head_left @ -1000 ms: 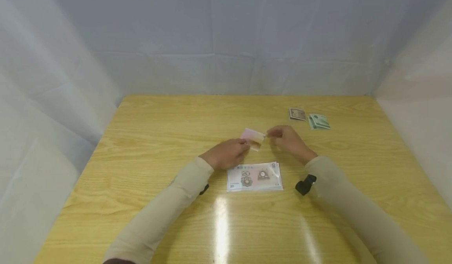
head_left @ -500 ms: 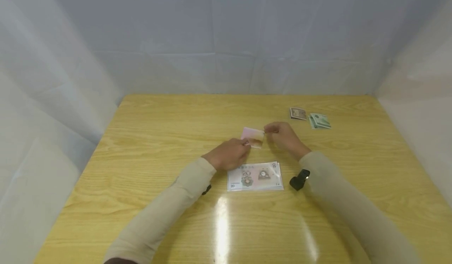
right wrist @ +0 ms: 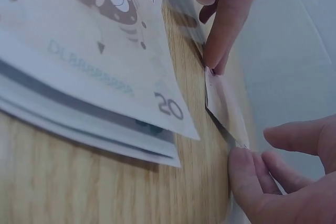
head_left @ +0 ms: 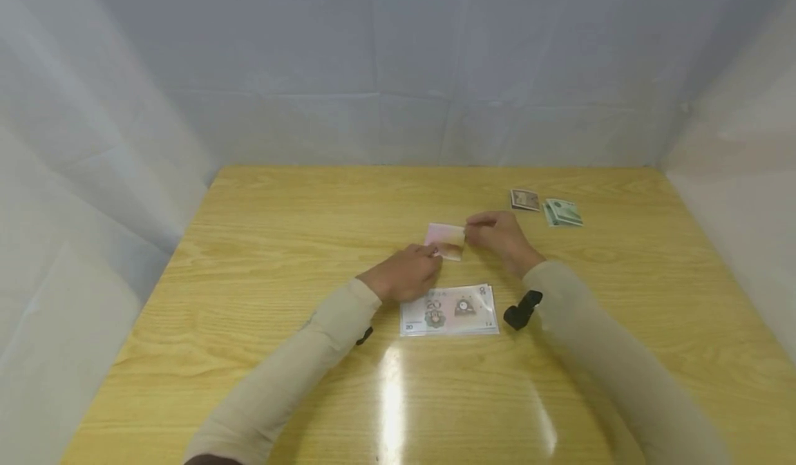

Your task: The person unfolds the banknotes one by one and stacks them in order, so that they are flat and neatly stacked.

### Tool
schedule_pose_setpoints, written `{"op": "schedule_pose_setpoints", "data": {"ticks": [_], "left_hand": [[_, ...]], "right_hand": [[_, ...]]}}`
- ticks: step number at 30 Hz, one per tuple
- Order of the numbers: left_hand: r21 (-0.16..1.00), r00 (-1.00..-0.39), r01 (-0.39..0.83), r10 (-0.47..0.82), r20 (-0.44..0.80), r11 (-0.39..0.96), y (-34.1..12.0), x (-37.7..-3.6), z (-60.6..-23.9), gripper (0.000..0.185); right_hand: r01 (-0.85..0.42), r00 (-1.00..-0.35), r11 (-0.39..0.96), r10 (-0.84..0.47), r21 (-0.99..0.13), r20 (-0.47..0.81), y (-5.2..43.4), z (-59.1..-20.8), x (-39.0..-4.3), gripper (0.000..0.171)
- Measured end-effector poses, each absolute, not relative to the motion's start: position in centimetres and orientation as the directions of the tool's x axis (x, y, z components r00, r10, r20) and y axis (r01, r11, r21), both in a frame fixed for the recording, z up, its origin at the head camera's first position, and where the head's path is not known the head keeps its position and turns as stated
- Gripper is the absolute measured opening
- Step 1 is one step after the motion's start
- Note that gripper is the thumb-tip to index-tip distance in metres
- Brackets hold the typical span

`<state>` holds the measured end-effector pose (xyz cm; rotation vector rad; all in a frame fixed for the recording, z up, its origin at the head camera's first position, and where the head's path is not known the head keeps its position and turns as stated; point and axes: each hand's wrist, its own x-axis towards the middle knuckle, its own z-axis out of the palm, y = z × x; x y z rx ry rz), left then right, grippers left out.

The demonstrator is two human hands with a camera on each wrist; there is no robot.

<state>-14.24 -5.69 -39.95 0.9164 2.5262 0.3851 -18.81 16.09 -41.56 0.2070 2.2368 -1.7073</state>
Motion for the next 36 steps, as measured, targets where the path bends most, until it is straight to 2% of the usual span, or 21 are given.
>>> {"op": "schedule_pose_setpoints", "data": {"ticks": [7, 11, 19, 22, 28, 36], "left_hand": [[0.415, -0.688, 0.531, 0.662, -0.297, 0.738, -5.8, -14.2, -40.0, 0.049], [0.448, -0.681, 0.531, 0.677, -0.279, 0.719, -5.9, -14.4, -40.0, 0.048], [0.578, -0.657, 0.551, 0.74, -0.144, 0.602, -6.2, -14.8, -40.3, 0.036], [0.628, -0.688, 0.507, 0.716, -0.116, 0.59, -6.5, -14.8, -40.2, 0.036], [0.657, -0.797, 0.394, 0.595, -0.104, 0.642, -7.1, -14.8, -40.1, 0.037], [0.725, -0.892, 0.224, 0.437, -0.117, 0.651, -7.6, -14.7, -40.0, 0.053]], "right_hand": [[0.379, -0.921, 0.159, -0.034, -0.912, -0.389, 15.5, -41.8, -19.2, 0.039], [0.383, -0.921, 0.144, -0.013, -0.913, -0.388, 15.4, -41.9, -19.4, 0.04], [0.35, -0.936, 0.162, 0.01, -0.923, -0.353, 15.6, -42.0, -19.3, 0.039], [0.326, -0.944, 0.154, 0.004, -0.933, -0.33, 15.8, -41.8, -19.2, 0.039], [0.283, -0.957, 0.142, -0.02, -0.948, -0.289, 16.1, -41.4, -18.8, 0.039], [0.268, -0.959, 0.173, -0.048, -0.948, -0.28, 16.4, -40.6, -18.1, 0.04]]}}
